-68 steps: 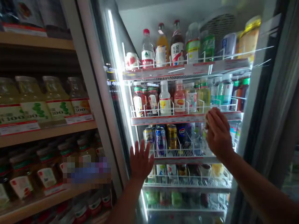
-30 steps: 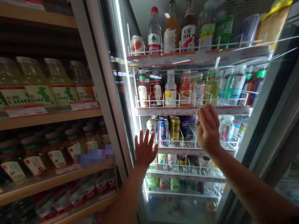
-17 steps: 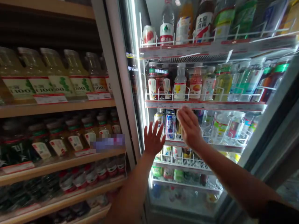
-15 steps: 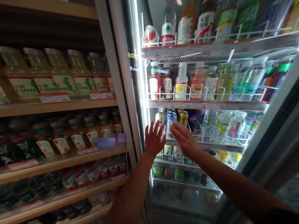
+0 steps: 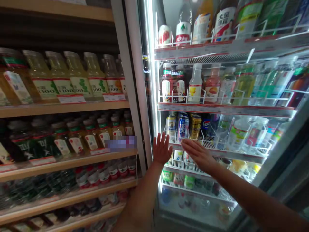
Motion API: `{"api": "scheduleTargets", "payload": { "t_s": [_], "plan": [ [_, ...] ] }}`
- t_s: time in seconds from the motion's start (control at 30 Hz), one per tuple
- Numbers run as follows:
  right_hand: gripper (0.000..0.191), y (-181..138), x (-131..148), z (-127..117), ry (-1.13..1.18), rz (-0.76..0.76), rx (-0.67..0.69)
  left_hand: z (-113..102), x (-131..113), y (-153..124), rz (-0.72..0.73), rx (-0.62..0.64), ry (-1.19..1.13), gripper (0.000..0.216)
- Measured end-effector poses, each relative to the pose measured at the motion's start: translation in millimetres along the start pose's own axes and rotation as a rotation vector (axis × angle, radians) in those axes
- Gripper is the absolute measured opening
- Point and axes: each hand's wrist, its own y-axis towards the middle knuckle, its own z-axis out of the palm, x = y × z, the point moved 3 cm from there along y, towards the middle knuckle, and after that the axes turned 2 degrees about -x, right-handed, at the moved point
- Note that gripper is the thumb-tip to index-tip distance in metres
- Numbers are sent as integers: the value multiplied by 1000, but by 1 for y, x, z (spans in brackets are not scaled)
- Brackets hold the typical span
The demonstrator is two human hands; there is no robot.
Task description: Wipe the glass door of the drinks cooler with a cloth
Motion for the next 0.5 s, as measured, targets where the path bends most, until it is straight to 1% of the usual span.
{"api": "scheduleTargets", "payload": {
  "t_s": [0.03,0.13,0.17,0.2,0.23,0.33,0.37,0.4,0.43,0.5],
  "plan": [
    [69,4,-4,-2,-13,31,-20,0,0,0,0,1,1,64],
    [73,20,-21,-12,-55,176,-172,0,0,0,-6,7,6,65],
    [73,22,-21,-12,-57,196,-202,0,0,0,-9,9,6,65],
    [73,21,-18,-8,-50,184,-199,0,0,0,-10,11,5,65],
    [71,17,-11,-3,-34,140,-170,-1,0,0,-10,12,4,65],
    [67,2,13,14,22,-47,-18,0,0,0,-8,13,-2,66],
    [66,1,15,15,26,-69,6,0,0,0,-7,12,-3,67],
    [67,4,13,13,20,-54,1,0,0,0,-5,15,-4,67],
    [68,10,7,8,7,-10,-33,0,0,0,-6,17,-4,67],
    [71,25,-10,-5,-23,118,-140,1,0,-1,-10,16,-5,66]
  ]
}}
